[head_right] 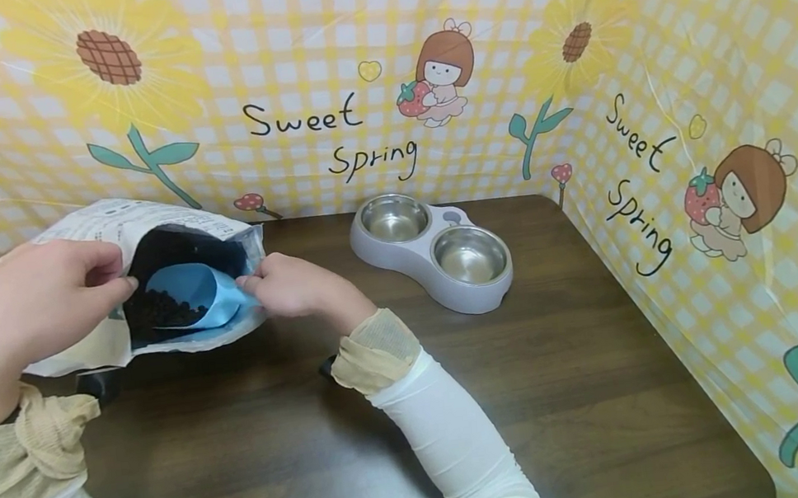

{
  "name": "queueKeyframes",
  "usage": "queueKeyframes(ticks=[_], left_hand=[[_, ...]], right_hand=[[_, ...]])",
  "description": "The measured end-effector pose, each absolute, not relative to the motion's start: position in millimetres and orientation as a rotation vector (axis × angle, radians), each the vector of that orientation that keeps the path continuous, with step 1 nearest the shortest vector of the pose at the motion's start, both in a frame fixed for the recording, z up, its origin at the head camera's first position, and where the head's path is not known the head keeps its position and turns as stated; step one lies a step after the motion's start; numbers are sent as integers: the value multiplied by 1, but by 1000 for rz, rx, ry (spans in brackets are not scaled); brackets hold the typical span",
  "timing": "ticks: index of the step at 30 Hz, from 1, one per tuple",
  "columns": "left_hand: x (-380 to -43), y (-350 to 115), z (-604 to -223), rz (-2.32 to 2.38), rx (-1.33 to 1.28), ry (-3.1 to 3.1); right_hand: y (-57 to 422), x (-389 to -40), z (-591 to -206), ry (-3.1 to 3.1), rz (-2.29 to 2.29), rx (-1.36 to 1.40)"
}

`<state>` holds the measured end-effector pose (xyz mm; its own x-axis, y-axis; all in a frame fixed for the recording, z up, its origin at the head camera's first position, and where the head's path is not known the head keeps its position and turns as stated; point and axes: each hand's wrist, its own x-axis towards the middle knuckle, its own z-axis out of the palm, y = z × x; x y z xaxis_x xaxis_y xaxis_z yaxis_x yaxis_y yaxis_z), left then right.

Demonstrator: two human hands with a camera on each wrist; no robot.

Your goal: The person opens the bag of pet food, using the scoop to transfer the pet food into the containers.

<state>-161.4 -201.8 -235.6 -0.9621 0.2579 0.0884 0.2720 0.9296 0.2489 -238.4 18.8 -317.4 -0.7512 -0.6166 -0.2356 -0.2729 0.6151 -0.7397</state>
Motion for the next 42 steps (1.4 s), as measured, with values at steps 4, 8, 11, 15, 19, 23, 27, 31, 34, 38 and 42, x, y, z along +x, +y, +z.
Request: queueKeyframes(ticks=[4, 8, 11, 15, 19, 23, 27, 31, 34, 38, 42], left_hand=[[-162, -202, -236, -404, -416, -3032], [-163, -203, -236, -403, -417, -3033], [-163, -203, -237, -404, -415, -3034], [-163, -203, -237, -399, -415, -3034], [-163, -203, -237, -396, -413, -3032], [-163, -203, -237, -387, -405, -3022], [-163, -203, -237, -378, -408, -3010], [-163, -203, -236, -382, -409, -3010], [-163, -203, -236, -391, -402, -3015], [-163, -203, -236, -400, -393, -3021], [-162, -203, -236, -404, -389, -3023]], right_hand=[[22, -240, -318, 2315, -1038, -634], [25, -243, -318, 2273, -1105, -595], [27, -245, -319, 2251, -1131, -602], [31, -247, -319, 2239, -1139, -609], [35, -248, -317, 2210, -1166, -596], [41, -250, -315, 2187, -1191, -611], [45, -252, -314, 2192, -1193, -626], [49, -254, -313, 2192, -1184, -630], [51, -254, -312, 2193, -1178, -632], [54, -254, -310, 2196, -1166, -615], [57, -255, -308, 2203, -1156, -604]])
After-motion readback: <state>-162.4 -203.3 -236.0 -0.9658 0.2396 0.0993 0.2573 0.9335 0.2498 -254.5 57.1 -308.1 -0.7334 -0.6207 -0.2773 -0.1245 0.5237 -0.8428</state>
